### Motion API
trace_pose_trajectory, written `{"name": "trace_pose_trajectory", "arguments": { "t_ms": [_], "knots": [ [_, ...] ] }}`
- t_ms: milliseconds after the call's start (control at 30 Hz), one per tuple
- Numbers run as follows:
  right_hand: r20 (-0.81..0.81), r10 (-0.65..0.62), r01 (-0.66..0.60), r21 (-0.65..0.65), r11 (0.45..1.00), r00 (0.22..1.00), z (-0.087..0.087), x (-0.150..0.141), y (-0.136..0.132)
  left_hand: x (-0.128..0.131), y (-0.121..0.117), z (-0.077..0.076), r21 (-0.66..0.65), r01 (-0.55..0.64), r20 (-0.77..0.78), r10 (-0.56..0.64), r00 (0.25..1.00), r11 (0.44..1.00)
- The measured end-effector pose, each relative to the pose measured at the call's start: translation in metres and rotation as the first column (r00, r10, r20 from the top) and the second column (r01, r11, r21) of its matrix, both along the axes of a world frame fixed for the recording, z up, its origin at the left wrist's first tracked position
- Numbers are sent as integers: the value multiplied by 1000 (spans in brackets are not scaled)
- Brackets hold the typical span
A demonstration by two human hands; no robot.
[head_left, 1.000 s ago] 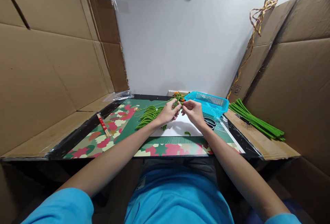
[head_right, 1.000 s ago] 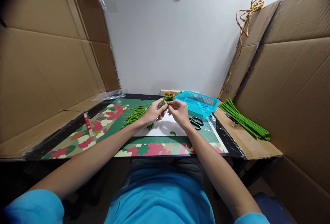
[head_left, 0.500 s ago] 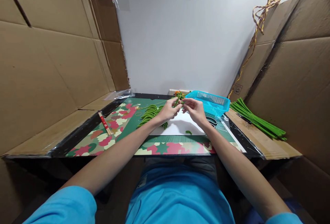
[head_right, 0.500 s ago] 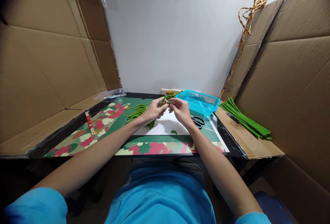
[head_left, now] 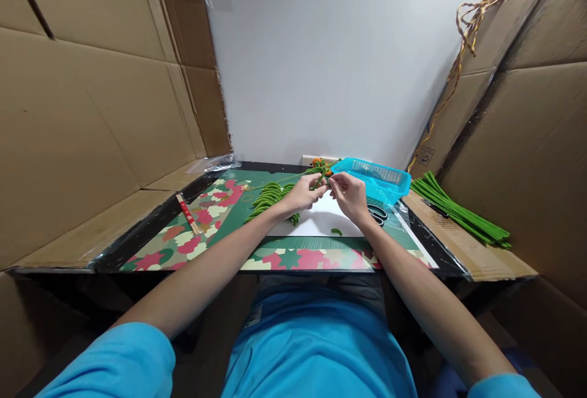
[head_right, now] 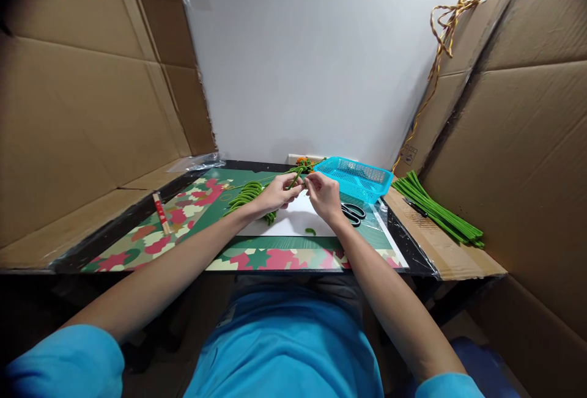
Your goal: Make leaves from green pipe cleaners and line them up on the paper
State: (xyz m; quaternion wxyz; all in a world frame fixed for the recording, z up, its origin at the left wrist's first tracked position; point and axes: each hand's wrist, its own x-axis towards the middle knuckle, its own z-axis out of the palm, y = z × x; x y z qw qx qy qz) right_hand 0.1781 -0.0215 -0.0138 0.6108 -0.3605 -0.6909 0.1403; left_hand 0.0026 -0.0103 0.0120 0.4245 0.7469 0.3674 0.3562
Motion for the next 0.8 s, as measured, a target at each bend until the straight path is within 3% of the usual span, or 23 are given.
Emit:
{"name": "trace_pose_trajectory", "arguments": {
  "t_ms": [200,567,800],
  "knots": [
    [110,-21,18,35,999,994,1,5,4,1,4,-3,-33,-26,-15,25,1000,999],
    [312,-59,24,115,993,948,-2,6,4,-4,9,-7,51,-69,-62,72,995,996],
    [345,-121,74,148,986,931,-2,7,1,-5,8,-6,-7,-55,-57,55,997,998]
  ]
}}
